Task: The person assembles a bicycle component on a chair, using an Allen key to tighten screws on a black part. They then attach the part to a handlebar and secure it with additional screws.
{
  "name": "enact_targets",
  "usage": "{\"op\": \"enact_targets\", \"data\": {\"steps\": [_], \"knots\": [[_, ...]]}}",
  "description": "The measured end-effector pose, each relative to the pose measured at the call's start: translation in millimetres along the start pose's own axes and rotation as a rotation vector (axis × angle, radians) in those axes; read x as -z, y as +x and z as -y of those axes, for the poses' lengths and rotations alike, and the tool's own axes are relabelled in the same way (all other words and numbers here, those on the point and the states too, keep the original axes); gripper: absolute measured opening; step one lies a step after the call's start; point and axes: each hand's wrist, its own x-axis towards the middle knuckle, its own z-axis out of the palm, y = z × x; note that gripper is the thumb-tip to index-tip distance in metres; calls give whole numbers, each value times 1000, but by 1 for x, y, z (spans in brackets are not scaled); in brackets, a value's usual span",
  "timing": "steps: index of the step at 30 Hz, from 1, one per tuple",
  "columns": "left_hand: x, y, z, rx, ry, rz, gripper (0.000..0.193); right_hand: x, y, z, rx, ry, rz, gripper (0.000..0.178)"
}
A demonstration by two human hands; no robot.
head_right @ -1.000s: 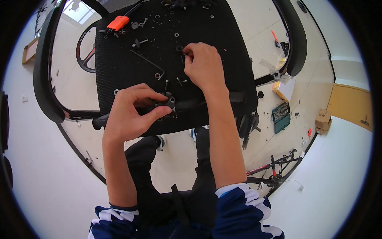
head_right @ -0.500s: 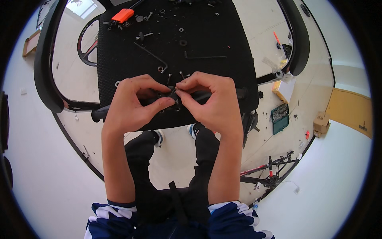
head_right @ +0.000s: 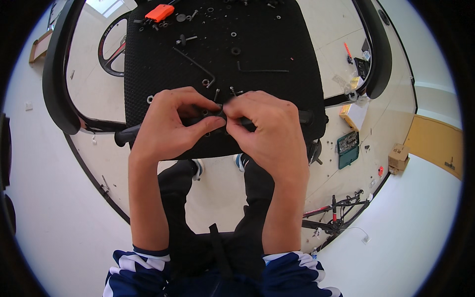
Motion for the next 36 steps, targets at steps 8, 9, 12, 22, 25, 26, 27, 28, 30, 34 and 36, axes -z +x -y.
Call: {"op": "enact_targets", "data": {"steps": [8, 9, 12, 22, 25, 26, 27, 28, 30, 34, 36], "knots": [[-1, 0, 1, -7, 32, -9, 25, 0, 2, 13, -133, -101, -3, 9], [-1, 0, 0, -12, 36, -14, 25, -1, 3, 16, -198, -118, 11, 8], [0, 1, 0, -7, 52, -4, 25, -3, 3, 16, -222, -21, 6, 8], [1, 2, -1, 19, 53, 1, 26, 3, 3, 8, -137, 15, 76, 7], [-1, 2, -2, 51, 5, 21, 26, -3, 0, 3, -165, -87, 98, 13], [-2, 3, -2, 32, 17, 20, 26, -5, 0, 1, -153, -97, 86, 14], [-2, 5, -2, 13, 29, 18, 26, -7, 0, -3, -140, -107, 73, 15], [-2, 5, -1, -4, 41, 16, 26, -9, 0, -5, -127, -115, 63, 16], [-3, 4, -2, 10, 32, 21, 26, -6, 0, -3, -166, -150, 122, 16], [-4, 2, -3, 19, 21, 30, 24, -6, 0, -5, -159, -63, 103, 19], [-4, 4, -2, 6, 28, 19, 24, -9, 2, -5, -132, -121, 91, 20]]}}
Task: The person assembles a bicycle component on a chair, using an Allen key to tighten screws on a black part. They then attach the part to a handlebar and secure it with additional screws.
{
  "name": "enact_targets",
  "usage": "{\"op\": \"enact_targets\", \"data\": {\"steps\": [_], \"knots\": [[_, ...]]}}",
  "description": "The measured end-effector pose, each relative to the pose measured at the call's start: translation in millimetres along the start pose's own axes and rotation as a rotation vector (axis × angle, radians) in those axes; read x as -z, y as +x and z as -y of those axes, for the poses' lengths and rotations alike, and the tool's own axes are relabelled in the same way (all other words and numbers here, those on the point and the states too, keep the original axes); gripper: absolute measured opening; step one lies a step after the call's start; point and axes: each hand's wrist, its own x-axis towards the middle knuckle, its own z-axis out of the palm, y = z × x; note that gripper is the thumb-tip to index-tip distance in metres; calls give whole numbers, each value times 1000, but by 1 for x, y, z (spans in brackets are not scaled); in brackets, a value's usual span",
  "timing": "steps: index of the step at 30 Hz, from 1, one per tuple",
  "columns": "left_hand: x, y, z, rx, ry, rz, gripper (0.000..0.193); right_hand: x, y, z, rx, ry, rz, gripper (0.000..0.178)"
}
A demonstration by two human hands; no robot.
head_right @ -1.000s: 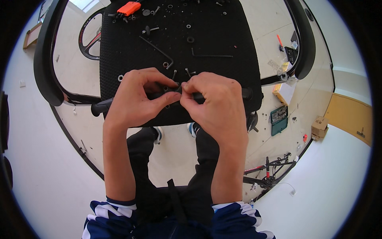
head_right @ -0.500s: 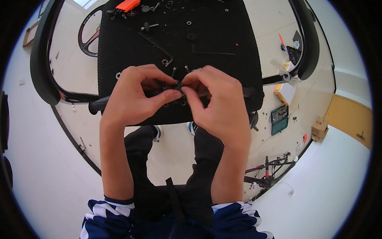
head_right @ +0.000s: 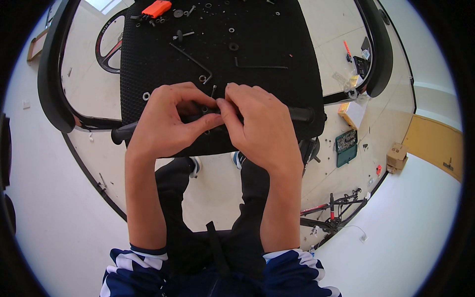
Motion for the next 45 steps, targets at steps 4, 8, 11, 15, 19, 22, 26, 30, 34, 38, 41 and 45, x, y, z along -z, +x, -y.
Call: {"op": "enact_targets", "data": {"steps": [4, 8, 11, 15, 19, 22, 26, 30, 34, 38, 41, 45], "knots": [[0, -1, 3, -30, 20, -12, 24, 1, 3, 2, 41, -180, 48, 18], [5, -2, -3, 25, 26, 37, 23, 6, 3, 4, 43, -95, 67, 14], [5, -1, -1, 12, 22, 14, 23, 7, -1, 7, 34, 58, 56, 12], [8, -3, -5, 17, 29, 10, 23, 1, -9, 5, 48, -28, 20, 14], [8, -1, -2, 6, 46, 4, 23, -5, -7, 0, 21, -140, 12, 21], [8, 1, -2, 6, 33, -13, 23, -4, 3, -1, 254, -381, -31, 23], [10, -2, 2, 36, -7, 30, 25, 14, 13, -10, 476, -560, 167, 23], [10, -3, 6, 37, -30, 11, 27, 37, 25, -5, 571, -689, 364, 17], [11, -3, 7, 21, -45, 28, 28, 45, 27, -4, 713, -727, 415, 26], [9, -4, 9, -19, -28, 12, 29, 41, 33, -6, 854, -741, 451, 23], [10, -4, 8, -23, -30, 14, 30, 39, 43, -12, 896, -799, 462, 22], [9, -3, 6, -7, -46, 12, 31, 42, 47, -16, 732, -810, 609, 21]]}}
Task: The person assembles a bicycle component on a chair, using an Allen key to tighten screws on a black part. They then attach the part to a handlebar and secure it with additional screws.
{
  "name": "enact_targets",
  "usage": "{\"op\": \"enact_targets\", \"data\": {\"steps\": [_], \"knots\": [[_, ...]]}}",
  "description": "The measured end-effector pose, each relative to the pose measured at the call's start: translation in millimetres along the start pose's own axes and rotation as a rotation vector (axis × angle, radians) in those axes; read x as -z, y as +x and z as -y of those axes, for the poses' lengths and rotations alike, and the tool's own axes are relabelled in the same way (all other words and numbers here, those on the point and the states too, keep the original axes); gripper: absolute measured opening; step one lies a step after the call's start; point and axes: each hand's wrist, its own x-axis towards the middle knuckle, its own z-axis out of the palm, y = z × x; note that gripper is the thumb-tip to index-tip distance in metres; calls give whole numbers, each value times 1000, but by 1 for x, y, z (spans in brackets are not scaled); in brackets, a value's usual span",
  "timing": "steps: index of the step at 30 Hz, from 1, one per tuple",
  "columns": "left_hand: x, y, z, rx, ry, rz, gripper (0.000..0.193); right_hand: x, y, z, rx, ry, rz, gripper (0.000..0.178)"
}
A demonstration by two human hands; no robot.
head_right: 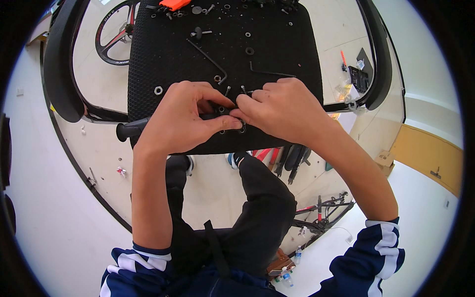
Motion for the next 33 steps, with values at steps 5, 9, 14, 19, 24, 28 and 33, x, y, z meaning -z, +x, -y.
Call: {"op": "enact_targets", "data": {"steps": [5, 9, 14, 19, 24, 28, 33], "knots": [[0, -2, 3, 2, -22, 5, 34, 6, 4, 7, 92, -107, -277, 19], [-1, 0, 1, 1, -10, 2, 35, -3, 3, 1, 71, -55, -168, 15], [1, -1, -1, 23, -21, 6, 34, 5, 1, 4, -54, 64, 93, 17], [-2, 2, -3, -13, 27, -5, 33, -1, 6, -1, 180, -109, -271, 17], [-3, 2, 0, -4, -8, -38, 32, -11, 3, -7, 232, -191, -279, 16], [-1, 0, -5, 20, -20, 37, 33, -16, 2, -13, 269, -182, -344, 14], [-1, 0, 2, -5, -13, 39, 32, -19, 6, -15, 197, 100, -311, 18]]}}
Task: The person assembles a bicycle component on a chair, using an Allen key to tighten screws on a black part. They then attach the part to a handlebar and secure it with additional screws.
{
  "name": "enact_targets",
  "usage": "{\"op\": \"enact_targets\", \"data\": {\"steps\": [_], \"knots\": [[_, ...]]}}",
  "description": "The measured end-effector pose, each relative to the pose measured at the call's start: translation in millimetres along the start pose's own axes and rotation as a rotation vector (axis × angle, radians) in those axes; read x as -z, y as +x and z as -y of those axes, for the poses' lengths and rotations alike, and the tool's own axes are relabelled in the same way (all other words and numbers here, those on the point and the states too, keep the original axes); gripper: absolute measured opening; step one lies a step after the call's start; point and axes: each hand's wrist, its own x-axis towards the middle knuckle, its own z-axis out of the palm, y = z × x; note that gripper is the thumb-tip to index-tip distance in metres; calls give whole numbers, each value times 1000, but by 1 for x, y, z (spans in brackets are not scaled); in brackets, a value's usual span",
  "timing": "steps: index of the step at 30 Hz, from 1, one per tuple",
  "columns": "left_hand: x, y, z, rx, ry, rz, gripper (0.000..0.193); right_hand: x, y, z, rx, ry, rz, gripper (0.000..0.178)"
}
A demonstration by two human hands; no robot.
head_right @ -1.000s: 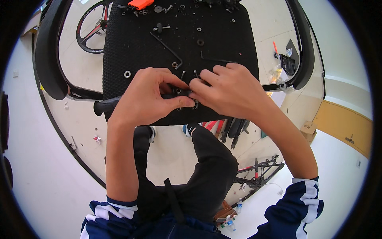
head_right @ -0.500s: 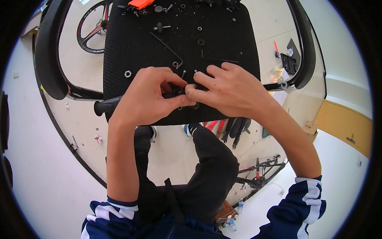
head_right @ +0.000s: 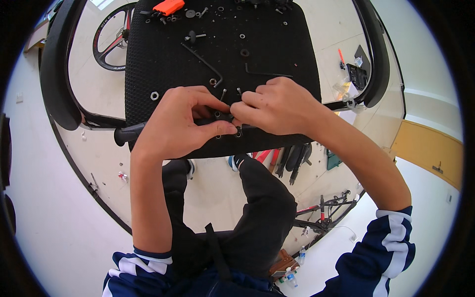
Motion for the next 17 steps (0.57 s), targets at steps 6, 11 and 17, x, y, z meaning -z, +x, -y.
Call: {"op": "enact_targets", "data": {"steps": [6, 11, 17], "knots": [[0, 2, 0, -54, -2, -18, 33, 8, 9, 15, -495, 486, 66, 21], [0, -1, -5, 28, 4, -45, 35, 18, 21, -16, -799, 664, 93, 20], [-3, 1, -5, 47, -7, -19, 35, -18, 3, -43, -598, 544, 244, 17]]}}
